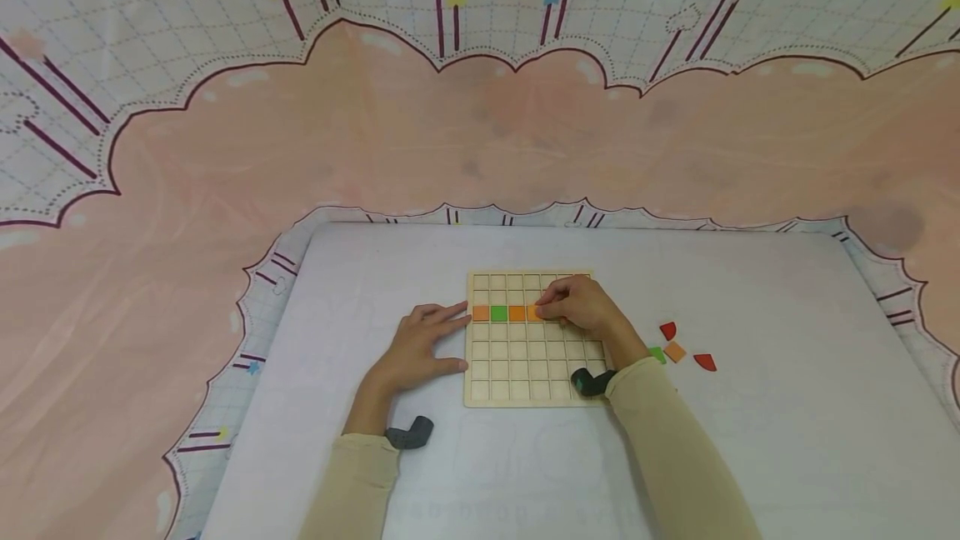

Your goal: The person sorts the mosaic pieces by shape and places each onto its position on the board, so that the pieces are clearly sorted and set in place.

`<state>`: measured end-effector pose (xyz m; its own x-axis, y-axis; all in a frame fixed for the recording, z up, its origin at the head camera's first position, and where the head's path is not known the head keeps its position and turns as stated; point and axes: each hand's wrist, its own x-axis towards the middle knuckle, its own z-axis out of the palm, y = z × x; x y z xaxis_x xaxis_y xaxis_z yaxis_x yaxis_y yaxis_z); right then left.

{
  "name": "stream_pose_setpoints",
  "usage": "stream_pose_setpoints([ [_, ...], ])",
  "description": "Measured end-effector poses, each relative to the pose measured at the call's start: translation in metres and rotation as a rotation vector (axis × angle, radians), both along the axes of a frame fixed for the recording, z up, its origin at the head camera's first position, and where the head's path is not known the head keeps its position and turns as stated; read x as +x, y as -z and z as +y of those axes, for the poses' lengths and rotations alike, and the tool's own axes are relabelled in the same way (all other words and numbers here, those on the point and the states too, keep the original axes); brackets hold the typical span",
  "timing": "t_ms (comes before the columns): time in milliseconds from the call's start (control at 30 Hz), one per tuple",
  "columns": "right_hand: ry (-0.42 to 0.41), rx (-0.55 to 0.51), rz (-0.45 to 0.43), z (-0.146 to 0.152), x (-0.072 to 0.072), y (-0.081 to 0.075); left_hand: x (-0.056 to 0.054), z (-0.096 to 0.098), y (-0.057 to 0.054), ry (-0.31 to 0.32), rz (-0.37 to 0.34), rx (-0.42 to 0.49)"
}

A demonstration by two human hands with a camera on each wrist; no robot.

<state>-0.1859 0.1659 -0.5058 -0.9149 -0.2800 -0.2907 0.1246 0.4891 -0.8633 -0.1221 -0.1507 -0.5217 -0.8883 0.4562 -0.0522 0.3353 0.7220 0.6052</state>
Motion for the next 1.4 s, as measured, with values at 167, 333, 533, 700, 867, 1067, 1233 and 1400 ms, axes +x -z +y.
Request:
stream_pose_setpoints([
  [167, -0.008, 0.009, 0.013, -0.001, 0.001, -0.001, 0.000, -0.001, 0.000, 0.003, 0.004, 0.000],
  [333, -0.022, -0.002, 0.009, 0.000, 0.000, -0.001, -0.001, -0.001, 0.001, 0.004, 0.015, -0.005],
  [533, -0.035, -0.020, 0.007, 0.000, 0.001, -0.003, 0.000, -0.002, 0.000, 0.002, 0.008, 0.006],
  [700, -0.039, -0.001, 0.012, 0.000, 0.002, -0.003, 0.000, -0.002, 0.001, 0.007, 0.006, 0.014],
  [867, -0.046, 0.039, 0.031, 0.001, 0.002, -0.002, 0.000, -0.002, 0.001, 0.011, 0.012, 0.022],
  [1067, -0.057, 0.047, 0.021, 0.003, 0.003, -0.004, 0.000, -0.002, 0.001, 0.007, 0.010, 0.023],
  [1233, -0.068, 0.014, 0.010, 0.012, 0.004, -0.006, 0.000, -0.001, 0.001, 0.006, 0.012, 0.017],
  [1400, -0.072, -0.017, 0.004, 0.027, 0.006, -0.011, 0.000, -0.002, 0.001, 0.005, 0.010, 0.015],
])
